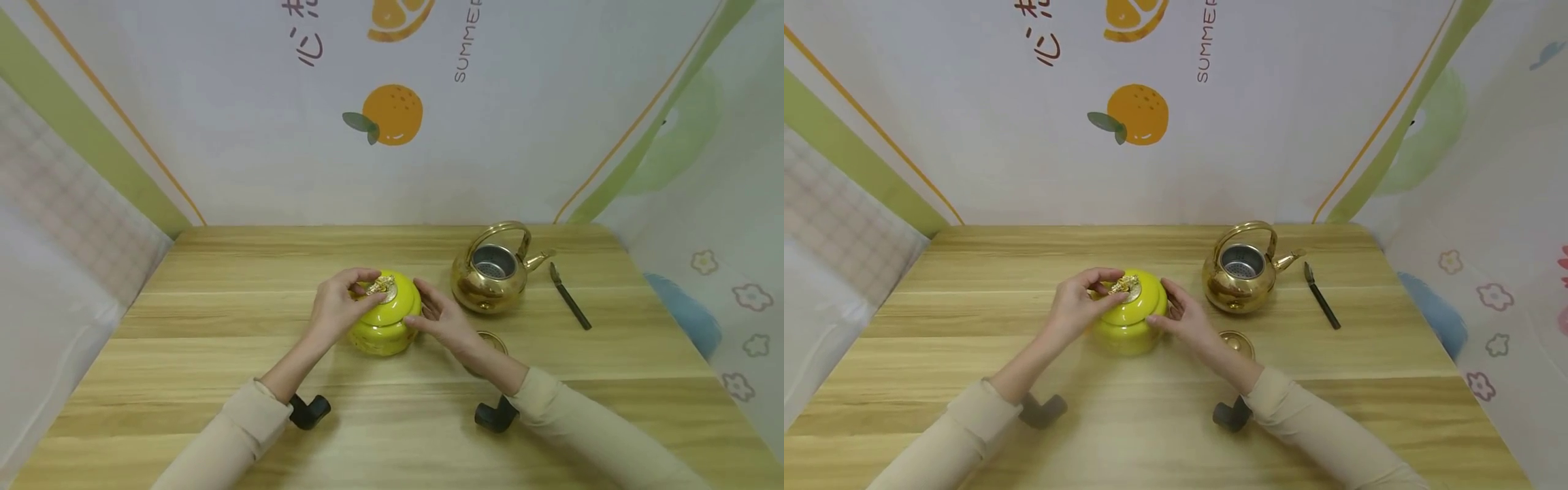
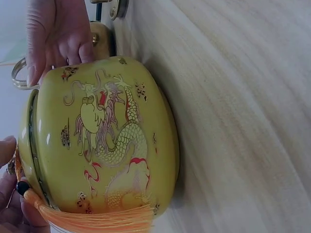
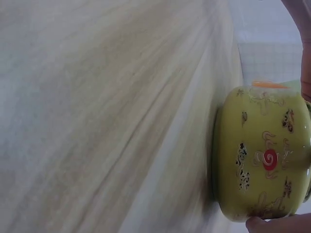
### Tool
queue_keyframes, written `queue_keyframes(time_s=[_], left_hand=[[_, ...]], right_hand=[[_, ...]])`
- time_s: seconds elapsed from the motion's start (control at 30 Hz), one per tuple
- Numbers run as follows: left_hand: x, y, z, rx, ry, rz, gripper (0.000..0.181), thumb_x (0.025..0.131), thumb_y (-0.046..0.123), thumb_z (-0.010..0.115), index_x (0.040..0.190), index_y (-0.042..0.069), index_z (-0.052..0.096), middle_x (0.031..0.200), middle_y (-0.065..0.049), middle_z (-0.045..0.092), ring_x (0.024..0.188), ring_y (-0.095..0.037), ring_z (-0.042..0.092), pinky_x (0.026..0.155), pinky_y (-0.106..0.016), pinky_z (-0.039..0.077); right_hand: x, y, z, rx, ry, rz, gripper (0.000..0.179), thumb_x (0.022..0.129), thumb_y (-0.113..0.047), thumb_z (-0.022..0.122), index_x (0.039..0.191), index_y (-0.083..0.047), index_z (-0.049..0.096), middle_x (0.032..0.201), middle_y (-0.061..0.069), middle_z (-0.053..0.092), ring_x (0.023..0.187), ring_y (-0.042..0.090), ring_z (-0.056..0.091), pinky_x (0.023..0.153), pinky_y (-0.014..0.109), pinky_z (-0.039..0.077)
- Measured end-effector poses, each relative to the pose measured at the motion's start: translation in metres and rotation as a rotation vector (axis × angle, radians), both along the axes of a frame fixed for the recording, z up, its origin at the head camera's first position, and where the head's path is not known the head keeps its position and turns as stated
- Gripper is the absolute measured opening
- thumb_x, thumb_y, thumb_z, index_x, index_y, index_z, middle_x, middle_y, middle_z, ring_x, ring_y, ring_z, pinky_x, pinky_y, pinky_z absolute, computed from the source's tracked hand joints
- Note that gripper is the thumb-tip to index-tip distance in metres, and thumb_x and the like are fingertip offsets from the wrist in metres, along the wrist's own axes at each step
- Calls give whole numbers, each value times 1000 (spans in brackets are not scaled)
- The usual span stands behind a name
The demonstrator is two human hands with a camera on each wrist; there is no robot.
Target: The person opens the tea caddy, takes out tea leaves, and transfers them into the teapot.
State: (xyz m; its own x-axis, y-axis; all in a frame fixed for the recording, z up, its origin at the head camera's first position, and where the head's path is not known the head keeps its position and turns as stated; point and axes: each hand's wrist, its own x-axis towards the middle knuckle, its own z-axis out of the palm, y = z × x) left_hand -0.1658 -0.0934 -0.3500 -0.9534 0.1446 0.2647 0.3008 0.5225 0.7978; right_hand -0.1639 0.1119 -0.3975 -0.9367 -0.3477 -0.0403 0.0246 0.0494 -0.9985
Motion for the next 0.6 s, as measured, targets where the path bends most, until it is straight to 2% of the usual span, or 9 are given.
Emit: queue_keyframes(time_s=[0.27, 0.6], left_hand=[[-3, 3, 1, -55, 28, 12, 29, 76, 14, 79, 103, 6, 70, 102, -8, 71, 81, -19, 61, 71, -30, 54], [-4, 5, -1, -41, 27, 38, 25, 77, 17, 78, 99, 7, 72, 91, -6, 71, 77, -17, 62, 68, -29, 54]], right_hand=[[-3, 0, -2, -3, 12, 26, 81, 86, -7, 67, 149, -1, 16, 156, 14, 15, 144, 24, 16, 118, 36, 16], [-5, 1, -5, -12, -3, 36, 83, 86, -8, 68, 150, -4, 16, 157, 11, 14, 144, 22, 14, 118, 34, 15]])
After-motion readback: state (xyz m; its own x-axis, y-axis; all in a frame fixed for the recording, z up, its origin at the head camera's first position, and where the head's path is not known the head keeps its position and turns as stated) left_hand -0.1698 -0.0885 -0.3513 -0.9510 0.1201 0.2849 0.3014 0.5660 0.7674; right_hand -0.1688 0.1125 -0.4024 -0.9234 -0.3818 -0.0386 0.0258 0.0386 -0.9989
